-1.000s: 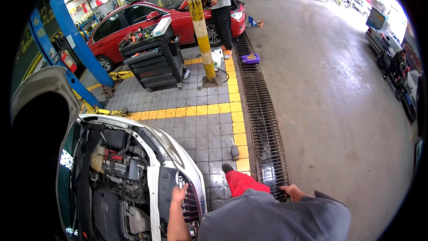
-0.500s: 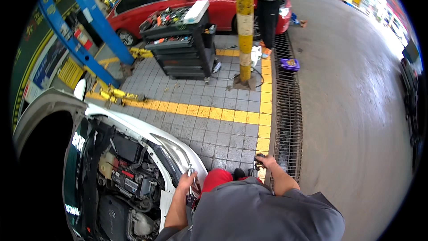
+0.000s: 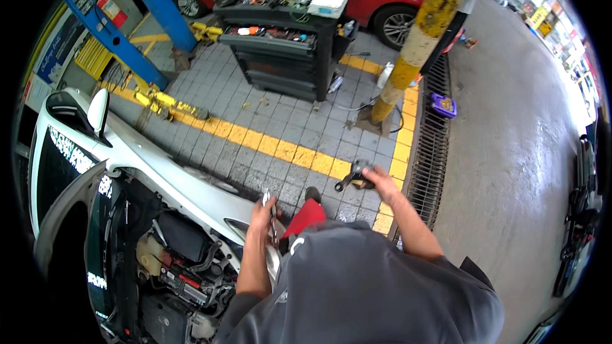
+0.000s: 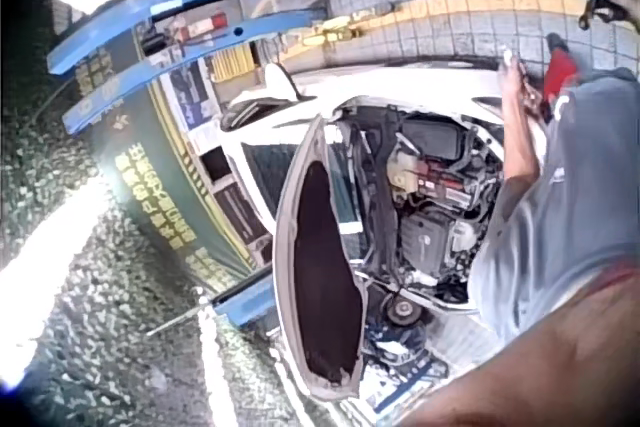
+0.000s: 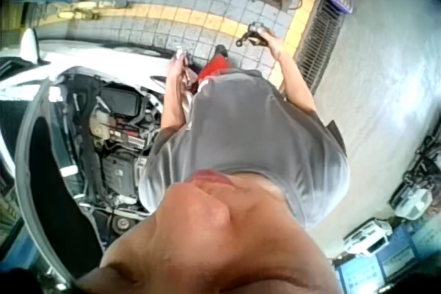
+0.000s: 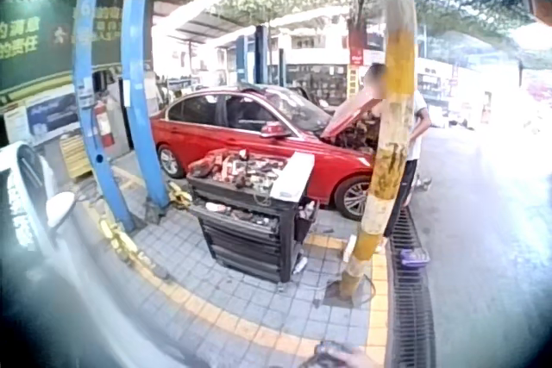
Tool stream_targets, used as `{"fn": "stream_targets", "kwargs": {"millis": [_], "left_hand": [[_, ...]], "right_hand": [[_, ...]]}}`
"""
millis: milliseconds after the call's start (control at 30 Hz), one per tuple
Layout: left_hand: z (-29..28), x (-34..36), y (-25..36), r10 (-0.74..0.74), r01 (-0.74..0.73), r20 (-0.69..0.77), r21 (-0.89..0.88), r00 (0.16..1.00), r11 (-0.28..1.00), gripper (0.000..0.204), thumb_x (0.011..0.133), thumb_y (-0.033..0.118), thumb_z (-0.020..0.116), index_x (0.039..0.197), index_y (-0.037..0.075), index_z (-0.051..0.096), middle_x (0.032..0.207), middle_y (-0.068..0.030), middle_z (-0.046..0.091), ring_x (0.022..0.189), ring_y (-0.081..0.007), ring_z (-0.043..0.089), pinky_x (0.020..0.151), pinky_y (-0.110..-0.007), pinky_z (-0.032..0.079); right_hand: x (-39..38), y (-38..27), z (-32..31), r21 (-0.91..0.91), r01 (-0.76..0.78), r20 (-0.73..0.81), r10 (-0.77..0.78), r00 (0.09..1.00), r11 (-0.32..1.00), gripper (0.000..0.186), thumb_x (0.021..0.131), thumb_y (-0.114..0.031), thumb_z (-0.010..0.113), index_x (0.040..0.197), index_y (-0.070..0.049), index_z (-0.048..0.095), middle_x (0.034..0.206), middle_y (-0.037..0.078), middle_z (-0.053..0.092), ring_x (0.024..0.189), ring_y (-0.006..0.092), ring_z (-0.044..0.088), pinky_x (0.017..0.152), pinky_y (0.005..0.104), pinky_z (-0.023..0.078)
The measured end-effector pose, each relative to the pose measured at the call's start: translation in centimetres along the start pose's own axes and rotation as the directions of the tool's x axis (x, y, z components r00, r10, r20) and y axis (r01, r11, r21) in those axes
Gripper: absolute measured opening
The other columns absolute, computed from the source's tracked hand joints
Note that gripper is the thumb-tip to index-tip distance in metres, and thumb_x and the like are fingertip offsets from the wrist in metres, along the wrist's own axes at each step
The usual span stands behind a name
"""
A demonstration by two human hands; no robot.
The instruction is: The person walks through an auto repair shop, selects a wrench from a cluttered tool cart, and approaches a white car with its hood open. The person then uses the wrench to work on a component within the engine bay.
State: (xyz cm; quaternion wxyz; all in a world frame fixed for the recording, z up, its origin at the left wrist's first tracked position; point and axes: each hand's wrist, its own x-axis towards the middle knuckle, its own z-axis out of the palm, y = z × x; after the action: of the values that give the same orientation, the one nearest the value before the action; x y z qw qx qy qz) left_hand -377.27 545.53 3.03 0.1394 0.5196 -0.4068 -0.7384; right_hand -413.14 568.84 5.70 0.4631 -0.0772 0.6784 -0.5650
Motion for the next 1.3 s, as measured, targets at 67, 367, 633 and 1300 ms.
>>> {"fn": "stream_targets", "kwargs": {"millis": [67,367,633,1300], "left_hand": [[1.9,4.7,7.3,0.008,-0.010,0.069,0.026,0.998,1.000,0.024,0.098,0.029,0.071,0.100,0.007,0.062,0.080,-0.0027,0.064,0.063,-0.0134,0.064,0.043,-0.025,0.037],[8.5,21.1,28.0,0.133,-0.010,0.279,-0.401,0.951,0.916,0.054,0.104,0.053,0.055,0.125,0.003,0.060,0.093,-0.0042,0.066,0.071,-0.0163,0.065,0.042,-0.022,0.040],[14.7,33.1,40.0,0.102,0.009,0.188,-0.513,0.977,0.858,0.048,0.099,0.058,0.062,0.108,0.011,0.062,0.087,-0.0035,0.064,0.073,-0.0186,0.064,0.041,-0.024,0.038],[18.3,66.0,56.9,0.015,-0.036,-0.040,-0.624,0.999,0.781,0.014,0.101,0.026,0.059,0.108,0.015,0.064,0.099,0.0024,0.073,0.081,-0.0133,0.071,0.052,-0.024,0.043]], "right_hand": [[4.6,-3.4,-0.5,0.033,0.077,-0.028,-0.076,0.997,0.997,0.093,0.092,-0.042,0.078,0.147,0.020,0.037,0.121,0.018,0.067,0.097,0.0192,0.067,0.098,0.0333,0.050],[15.9,-16.1,5.2,0.367,0.087,0.069,-0.121,0.990,0.926,0.055,0.098,-0.033,0.072,0.135,0.002,0.053,0.119,0.010,0.067,0.106,0.0203,0.067,0.092,0.0324,0.055],[30.2,-21.9,5.8,0.382,-0.003,0.142,-0.056,0.988,0.924,0.060,0.097,-0.031,0.073,0.136,0.009,0.050,0.116,0.010,0.068,0.095,0.0180,0.068,0.080,0.0313,0.057],[35.7,-26.6,4.3,0.419,0.133,-0.355,0.028,0.934,0.898,0.046,0.097,-0.031,0.073,0.125,0.003,0.059,0.110,0.012,0.070,0.084,0.0192,0.069,0.077,0.0325,0.057]]}}
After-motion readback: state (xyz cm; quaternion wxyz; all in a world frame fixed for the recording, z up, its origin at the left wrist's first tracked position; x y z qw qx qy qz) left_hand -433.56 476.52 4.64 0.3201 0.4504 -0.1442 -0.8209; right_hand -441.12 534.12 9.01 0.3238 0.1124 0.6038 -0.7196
